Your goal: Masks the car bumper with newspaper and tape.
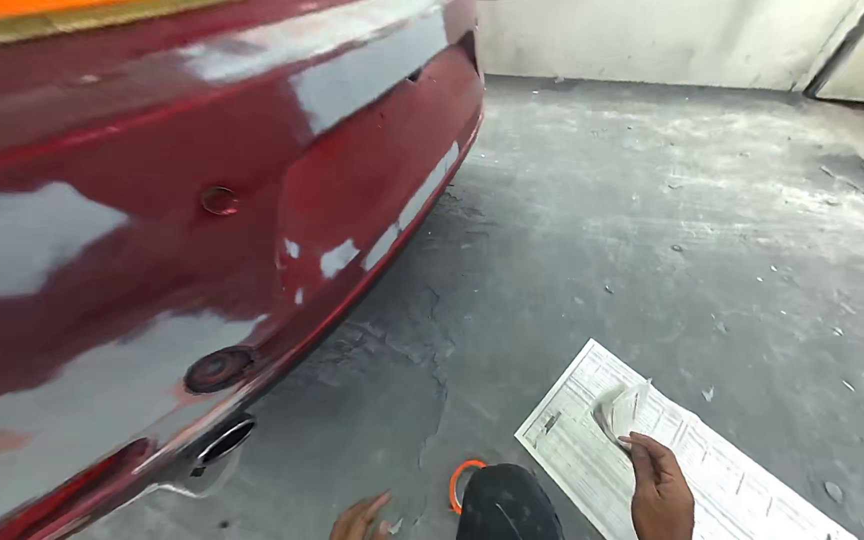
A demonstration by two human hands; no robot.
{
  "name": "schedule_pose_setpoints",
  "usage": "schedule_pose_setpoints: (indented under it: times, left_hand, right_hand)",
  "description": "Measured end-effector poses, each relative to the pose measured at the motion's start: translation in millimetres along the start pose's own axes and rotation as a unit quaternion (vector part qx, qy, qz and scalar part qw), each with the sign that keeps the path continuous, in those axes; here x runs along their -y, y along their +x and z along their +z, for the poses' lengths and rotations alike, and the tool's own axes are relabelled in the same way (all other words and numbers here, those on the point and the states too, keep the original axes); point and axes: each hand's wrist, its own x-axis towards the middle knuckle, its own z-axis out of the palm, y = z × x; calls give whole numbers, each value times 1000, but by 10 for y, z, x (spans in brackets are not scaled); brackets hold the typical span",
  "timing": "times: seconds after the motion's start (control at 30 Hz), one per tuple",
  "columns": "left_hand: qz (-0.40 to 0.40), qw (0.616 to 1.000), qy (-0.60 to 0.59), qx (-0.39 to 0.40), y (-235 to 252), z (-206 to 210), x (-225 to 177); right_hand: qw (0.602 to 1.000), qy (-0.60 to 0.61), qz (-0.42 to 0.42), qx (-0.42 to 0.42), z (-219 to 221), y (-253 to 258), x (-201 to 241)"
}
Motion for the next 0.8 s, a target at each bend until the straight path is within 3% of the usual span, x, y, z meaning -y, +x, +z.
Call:
schedule_pose_setpoints:
  times: [0.07, 0.17, 0.23, 0.3, 0.5, 0.57, 0.67, 0.73, 0.8]
  left_hand:
    - [92, 995, -27, -18, 182, -128, -649]
    - [213, 977, -10, 6, 380, -248, -1432]
    - [280, 959, 35, 23, 471, -296, -1660]
    - [294, 955, 35, 11, 492, -313, -1666]
    - [166, 985, -39, -38, 344, -584, -1459]
    - [106, 989, -67, -73, 316, -687, -1442]
    - [17, 992, -99, -73, 290, -862, -1456]
    - [-59, 977, -189, -74, 287, -1044, -1465]
    - [-92, 946, -273, -148, 257, -1355, -1466]
  right_hand:
    - [986, 129, -32, 98, 99, 45, 534]
    - [943, 132, -166, 257, 298, 95, 1071]
    - [917, 120, -227, 307, 456, 84, 1340]
    - [903, 153, -220, 335, 572, 10, 1568]
    - [932, 233, -45, 275, 860, -184, 2007]
    - [924, 220, -5, 313, 958, -262, 2021]
    - [877, 233, 40, 419, 1111, -441, 2039]
    - [861, 265, 68, 429, 1220, -530, 2008]
    - [882, 258, 110, 379, 1345, -487, 1952]
